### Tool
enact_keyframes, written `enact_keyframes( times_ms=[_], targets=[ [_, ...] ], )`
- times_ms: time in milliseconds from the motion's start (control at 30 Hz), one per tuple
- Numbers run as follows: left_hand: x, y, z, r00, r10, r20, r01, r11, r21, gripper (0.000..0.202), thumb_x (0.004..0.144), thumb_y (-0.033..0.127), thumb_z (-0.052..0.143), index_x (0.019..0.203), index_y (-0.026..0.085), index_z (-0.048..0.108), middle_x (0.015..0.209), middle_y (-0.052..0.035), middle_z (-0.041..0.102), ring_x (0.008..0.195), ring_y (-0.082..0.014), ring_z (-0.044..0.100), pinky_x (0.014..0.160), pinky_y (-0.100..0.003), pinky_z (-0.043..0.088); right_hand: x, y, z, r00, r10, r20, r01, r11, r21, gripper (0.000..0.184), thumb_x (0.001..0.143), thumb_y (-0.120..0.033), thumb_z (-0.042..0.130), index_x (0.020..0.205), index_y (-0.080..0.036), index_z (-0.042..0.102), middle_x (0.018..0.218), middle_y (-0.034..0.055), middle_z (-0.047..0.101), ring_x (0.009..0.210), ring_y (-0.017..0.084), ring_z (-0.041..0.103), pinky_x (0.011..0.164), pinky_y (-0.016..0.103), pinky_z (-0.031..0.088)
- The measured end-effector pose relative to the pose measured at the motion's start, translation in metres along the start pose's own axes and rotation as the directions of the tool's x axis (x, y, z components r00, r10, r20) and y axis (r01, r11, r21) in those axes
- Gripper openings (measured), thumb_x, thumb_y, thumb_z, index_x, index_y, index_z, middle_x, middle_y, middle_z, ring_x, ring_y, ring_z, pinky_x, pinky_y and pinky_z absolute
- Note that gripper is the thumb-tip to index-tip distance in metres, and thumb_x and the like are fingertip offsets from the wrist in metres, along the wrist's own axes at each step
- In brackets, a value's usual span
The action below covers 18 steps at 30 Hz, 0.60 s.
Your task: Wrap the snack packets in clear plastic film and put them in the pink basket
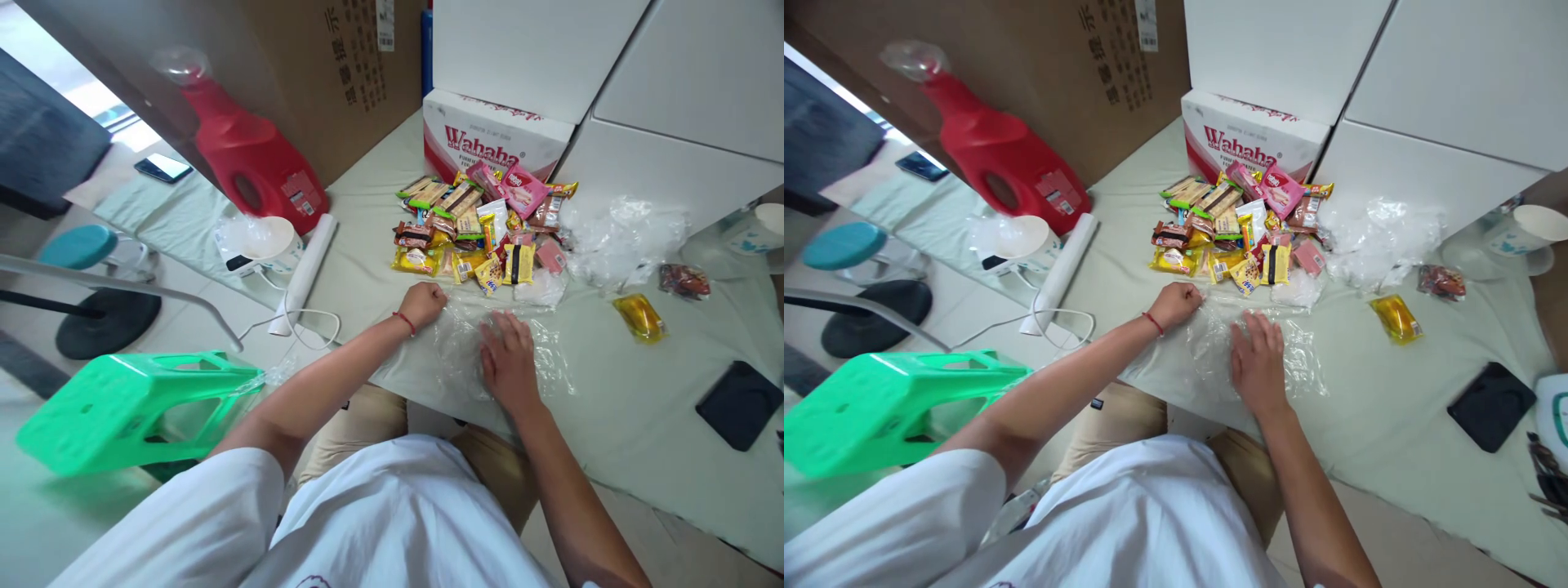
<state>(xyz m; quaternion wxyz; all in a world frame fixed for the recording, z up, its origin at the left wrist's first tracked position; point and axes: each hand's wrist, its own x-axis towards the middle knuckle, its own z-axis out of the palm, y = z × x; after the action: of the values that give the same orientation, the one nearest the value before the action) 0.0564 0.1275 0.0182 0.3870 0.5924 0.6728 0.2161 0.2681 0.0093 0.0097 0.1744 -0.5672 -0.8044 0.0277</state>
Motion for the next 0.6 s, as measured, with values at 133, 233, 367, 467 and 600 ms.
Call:
enact_keyframes(
  times_ms=[133, 233, 367, 467, 600],
  targets=[
    [0.003, 0.003, 0.001, 0.992, -0.119, -0.042, 0.110, 0.976, -0.188, 0.013, 0.079, 0.022, 0.070, 0.079, 0.019, 0.058, 0.066, 0.0029, 0.056, 0.069, -0.0155, 0.058, 0.072, -0.029, 0.050, -0.008, -0.027, 0.002, 0.951, -0.268, 0.152, 0.262, 0.963, 0.058, 0.041, 0.105, -0.027, 0.046, 0.141, -0.025, 0.065, 0.164, 0.0061, 0.045, 0.157, 0.027, 0.026, 0.130, 0.058, 0.011],
    [-0.008, 0.008, -0.005, 0.959, -0.267, -0.092, 0.201, 0.874, -0.442, 0.028, 0.078, 0.014, 0.067, 0.101, 0.020, 0.052, 0.081, 0.0017, 0.057, 0.072, -0.0147, 0.062, 0.070, -0.030, 0.056, -0.010, -0.049, 0.009, 0.922, -0.283, 0.265, 0.265, 0.959, 0.101, 0.048, 0.105, -0.037, 0.050, 0.152, -0.026, 0.054, 0.168, 0.0066, 0.038, 0.157, 0.030, 0.026, 0.128, 0.065, 0.010],
    [-0.062, 0.018, -0.010, 0.900, -0.178, -0.398, -0.002, 0.912, -0.411, 0.030, 0.081, 0.012, 0.055, 0.108, 0.022, 0.050, 0.106, -0.0050, 0.059, 0.094, -0.0169, 0.063, 0.081, -0.033, 0.059, -0.007, -0.066, 0.020, 0.937, -0.180, 0.300, 0.153, 0.982, 0.112, 0.051, 0.105, -0.041, 0.050, 0.154, -0.026, 0.051, 0.167, 0.0086, 0.039, 0.158, 0.033, 0.026, 0.125, 0.072, 0.010],
    [-0.102, 0.025, 0.009, 0.907, 0.286, -0.309, -0.335, 0.935, -0.119, 0.017, 0.087, 0.014, 0.048, 0.095, 0.021, 0.061, 0.102, -0.0065, 0.067, 0.101, -0.0206, 0.064, 0.094, -0.037, 0.057, -0.004, -0.072, 0.028, 0.949, -0.113, 0.294, 0.082, 0.990, 0.117, 0.054, 0.105, -0.036, 0.049, 0.157, -0.024, 0.048, 0.162, 0.0116, 0.047, 0.156, 0.034, 0.031, 0.127, 0.069, 0.011],
    [-0.095, 0.023, 0.041, 0.876, 0.474, 0.086, -0.481, 0.847, 0.225, 0.034, 0.101, 0.027, 0.043, 0.119, 0.021, 0.070, 0.137, -0.0114, 0.068, 0.138, -0.0294, 0.053, 0.119, -0.054, 0.040, -0.011, -0.082, 0.030, 0.953, -0.092, 0.287, 0.053, 0.989, 0.141, 0.055, 0.103, -0.035, 0.051, 0.157, -0.022, 0.050, 0.154, 0.0139, 0.056, 0.153, 0.035, 0.036, 0.128, 0.063, 0.016]
  ],
)
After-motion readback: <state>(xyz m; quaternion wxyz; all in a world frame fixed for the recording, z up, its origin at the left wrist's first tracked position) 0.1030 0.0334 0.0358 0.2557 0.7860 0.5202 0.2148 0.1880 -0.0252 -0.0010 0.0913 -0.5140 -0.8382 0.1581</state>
